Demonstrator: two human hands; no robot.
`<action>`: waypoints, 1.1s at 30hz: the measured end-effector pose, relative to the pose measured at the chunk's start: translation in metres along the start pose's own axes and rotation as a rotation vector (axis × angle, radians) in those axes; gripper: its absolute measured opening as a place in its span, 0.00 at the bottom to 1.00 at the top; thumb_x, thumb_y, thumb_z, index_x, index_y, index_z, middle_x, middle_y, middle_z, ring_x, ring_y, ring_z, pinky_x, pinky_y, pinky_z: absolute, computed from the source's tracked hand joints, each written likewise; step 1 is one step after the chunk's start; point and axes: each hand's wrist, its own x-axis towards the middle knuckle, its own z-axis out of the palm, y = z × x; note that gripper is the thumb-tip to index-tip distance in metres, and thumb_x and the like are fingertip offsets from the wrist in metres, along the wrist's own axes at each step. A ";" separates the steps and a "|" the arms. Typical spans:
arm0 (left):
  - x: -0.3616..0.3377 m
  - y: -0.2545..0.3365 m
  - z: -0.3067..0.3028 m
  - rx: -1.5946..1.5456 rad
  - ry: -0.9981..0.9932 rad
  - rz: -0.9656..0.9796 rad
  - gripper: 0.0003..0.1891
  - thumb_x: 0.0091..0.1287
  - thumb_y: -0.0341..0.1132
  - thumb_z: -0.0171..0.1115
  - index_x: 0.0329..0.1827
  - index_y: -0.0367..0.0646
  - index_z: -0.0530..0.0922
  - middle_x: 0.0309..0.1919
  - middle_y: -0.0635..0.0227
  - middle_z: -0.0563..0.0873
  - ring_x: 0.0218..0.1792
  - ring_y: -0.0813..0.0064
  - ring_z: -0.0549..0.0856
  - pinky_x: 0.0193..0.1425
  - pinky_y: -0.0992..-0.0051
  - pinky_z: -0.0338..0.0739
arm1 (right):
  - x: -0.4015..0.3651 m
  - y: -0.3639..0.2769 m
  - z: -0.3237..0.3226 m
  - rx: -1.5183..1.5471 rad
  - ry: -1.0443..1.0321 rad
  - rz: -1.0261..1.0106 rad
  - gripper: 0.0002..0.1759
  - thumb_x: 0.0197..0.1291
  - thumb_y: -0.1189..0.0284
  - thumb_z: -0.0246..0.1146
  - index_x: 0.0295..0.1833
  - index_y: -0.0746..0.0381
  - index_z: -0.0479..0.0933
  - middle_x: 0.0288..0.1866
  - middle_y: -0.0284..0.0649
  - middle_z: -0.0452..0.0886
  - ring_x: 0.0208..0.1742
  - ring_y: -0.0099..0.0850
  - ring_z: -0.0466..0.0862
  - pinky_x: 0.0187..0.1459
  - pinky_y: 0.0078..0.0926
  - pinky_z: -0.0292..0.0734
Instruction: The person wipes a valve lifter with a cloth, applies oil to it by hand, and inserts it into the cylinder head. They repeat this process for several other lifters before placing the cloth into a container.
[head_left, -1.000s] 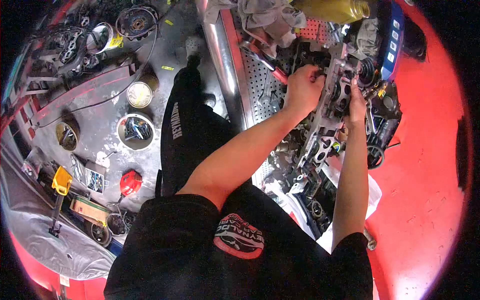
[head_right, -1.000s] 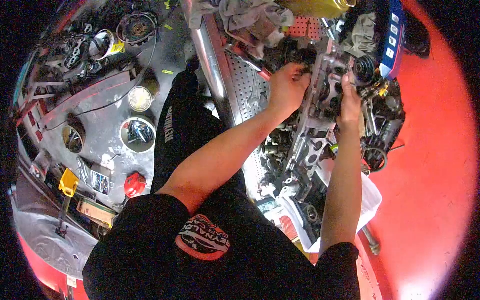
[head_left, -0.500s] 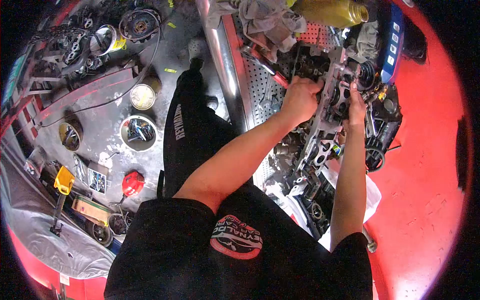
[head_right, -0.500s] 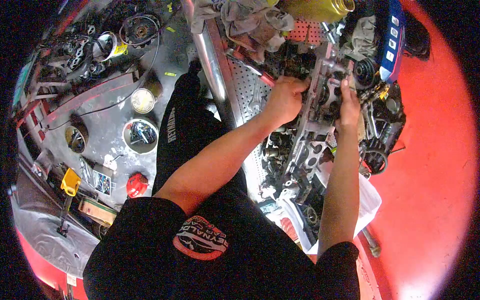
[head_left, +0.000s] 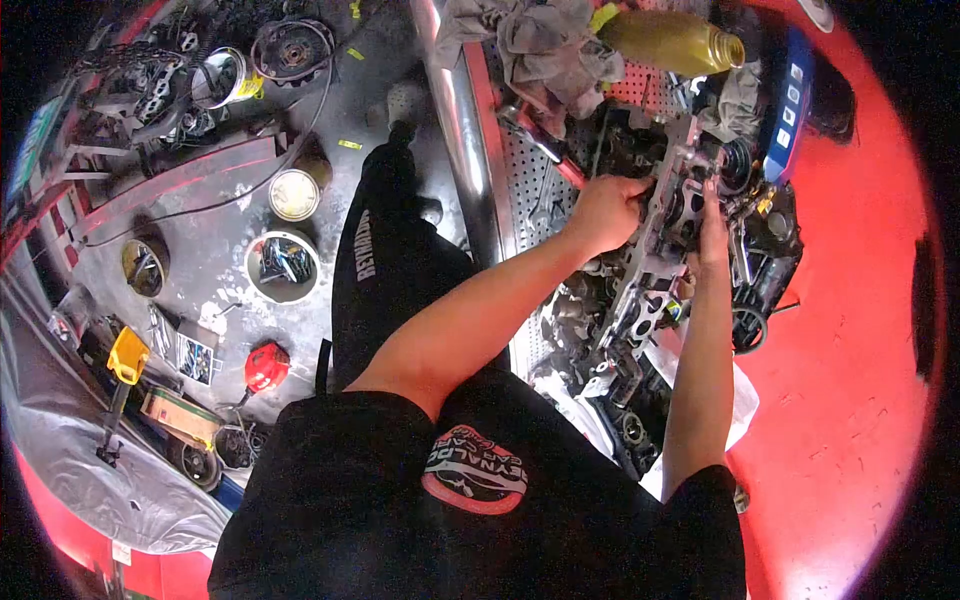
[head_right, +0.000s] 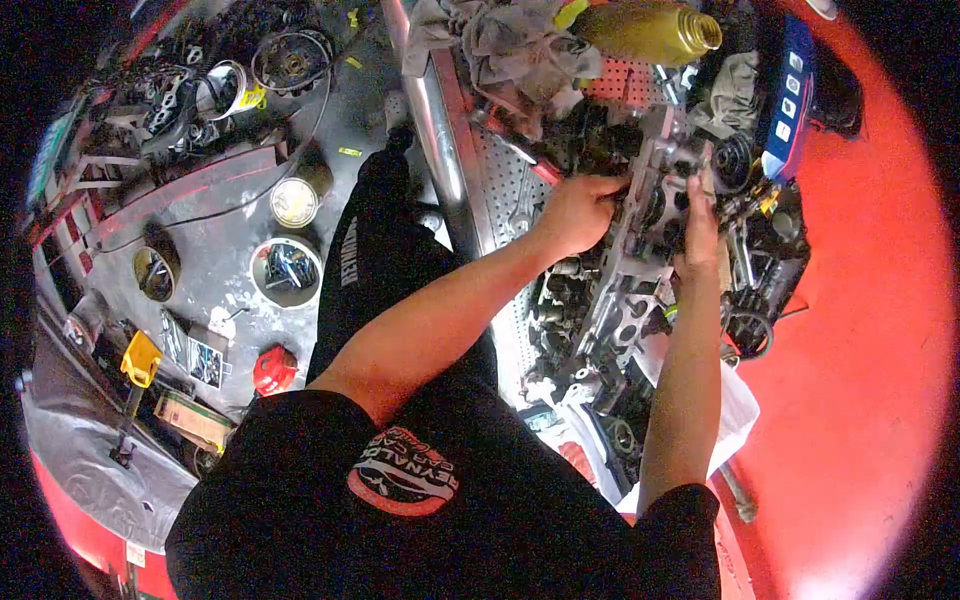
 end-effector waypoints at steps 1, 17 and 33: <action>-0.001 -0.002 0.000 0.003 0.010 0.012 0.19 0.56 0.28 0.53 0.50 0.46 0.84 0.37 0.48 0.85 0.41 0.47 0.83 0.48 0.57 0.77 | 0.002 0.000 0.001 0.023 -0.020 0.015 0.31 0.64 0.49 0.59 0.63 0.61 0.73 0.55 0.38 0.79 0.52 0.33 0.80 0.54 0.31 0.75; -0.005 0.001 0.001 0.073 0.069 0.097 0.24 0.53 0.27 0.55 0.56 0.39 0.80 0.36 0.51 0.85 0.41 0.50 0.82 0.49 0.58 0.76 | 0.010 0.003 -0.009 -0.109 -0.003 -0.082 0.31 0.62 0.47 0.61 0.56 0.65 0.79 0.51 0.40 0.81 0.47 0.31 0.80 0.47 0.30 0.77; -0.003 0.001 -0.003 0.075 -0.039 0.053 0.24 0.59 0.25 0.52 0.61 0.43 0.76 0.41 0.43 0.83 0.41 0.54 0.85 0.47 0.67 0.77 | 0.033 0.025 -0.029 -0.282 0.096 -0.183 0.33 0.60 0.45 0.62 0.59 0.61 0.78 0.55 0.36 0.78 0.55 0.28 0.74 0.60 0.28 0.67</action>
